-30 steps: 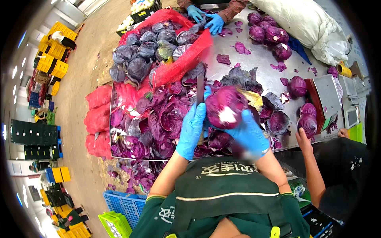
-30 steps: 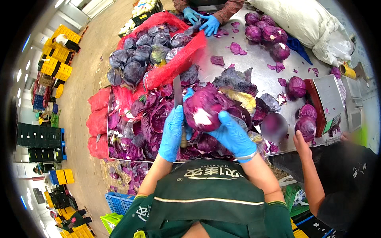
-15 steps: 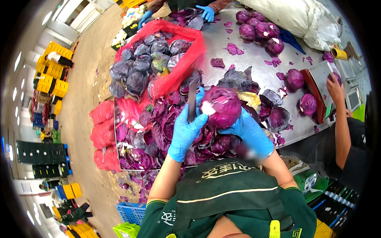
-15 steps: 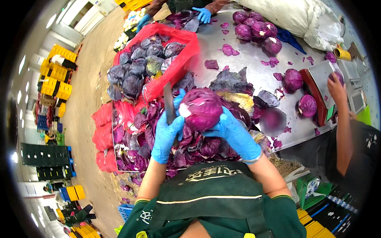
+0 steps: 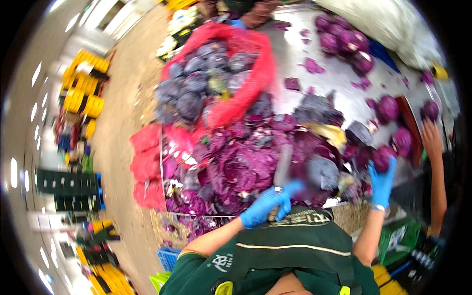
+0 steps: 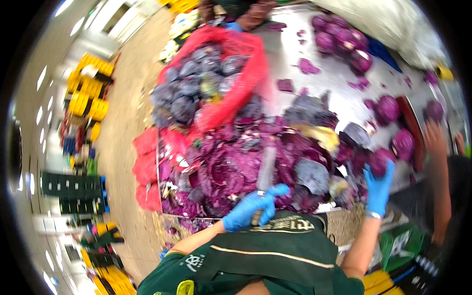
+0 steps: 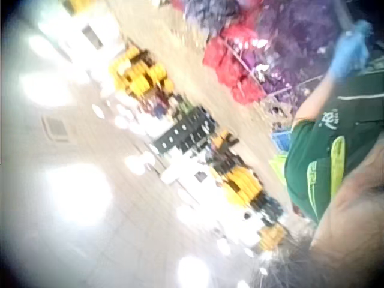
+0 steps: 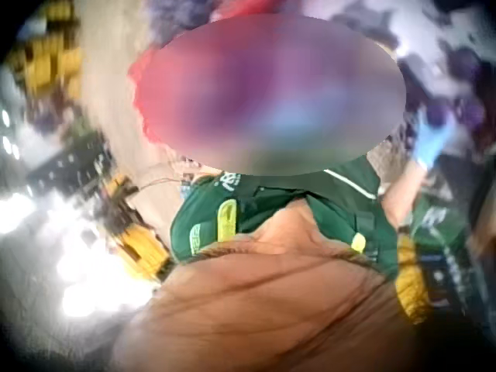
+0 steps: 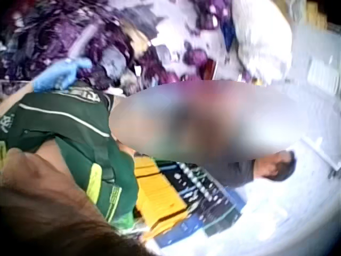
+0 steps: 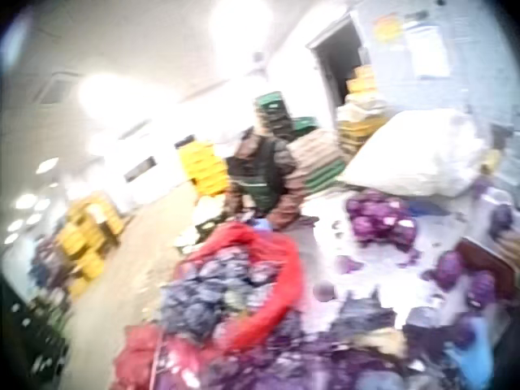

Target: The person trims the outer leaves of purple cabbages using a knife, places them on a scale to weigh them one at a time, and then pulls white mesh sleeves over the weighed cabbages before setting them on a metal tray.

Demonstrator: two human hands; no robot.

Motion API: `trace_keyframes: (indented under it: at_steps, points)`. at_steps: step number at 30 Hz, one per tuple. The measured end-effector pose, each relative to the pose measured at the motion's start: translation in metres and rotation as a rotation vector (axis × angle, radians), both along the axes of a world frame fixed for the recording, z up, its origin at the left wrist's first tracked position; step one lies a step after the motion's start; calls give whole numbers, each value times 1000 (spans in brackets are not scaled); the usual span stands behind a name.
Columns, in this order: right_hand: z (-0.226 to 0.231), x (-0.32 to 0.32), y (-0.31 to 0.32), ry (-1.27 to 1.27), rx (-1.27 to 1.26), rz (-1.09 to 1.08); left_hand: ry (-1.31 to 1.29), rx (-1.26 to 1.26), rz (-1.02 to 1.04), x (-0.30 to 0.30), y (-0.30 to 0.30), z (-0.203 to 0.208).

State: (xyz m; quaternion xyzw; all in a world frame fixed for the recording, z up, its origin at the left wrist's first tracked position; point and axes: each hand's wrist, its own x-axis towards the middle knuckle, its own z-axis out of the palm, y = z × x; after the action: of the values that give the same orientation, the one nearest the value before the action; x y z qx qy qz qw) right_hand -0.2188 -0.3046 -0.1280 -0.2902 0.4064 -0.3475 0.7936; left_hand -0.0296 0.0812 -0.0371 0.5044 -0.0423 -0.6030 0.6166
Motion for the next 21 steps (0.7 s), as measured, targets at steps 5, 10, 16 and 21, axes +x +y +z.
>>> trace_keyframes:
  at_steps: [5,10,16,21]
  points:
    - [-6,2,0,-321,238,-82,84,-129,-16,7,19,5]
    - [63,151,94,-456,-199,694,-72,-70,438,56,60,0]
    - [118,354,276,-101,-334,1230,-178,-177,952,162,147,-24]
    - [84,552,368,-226,-957,1364,-559,39,1141,315,228,5]
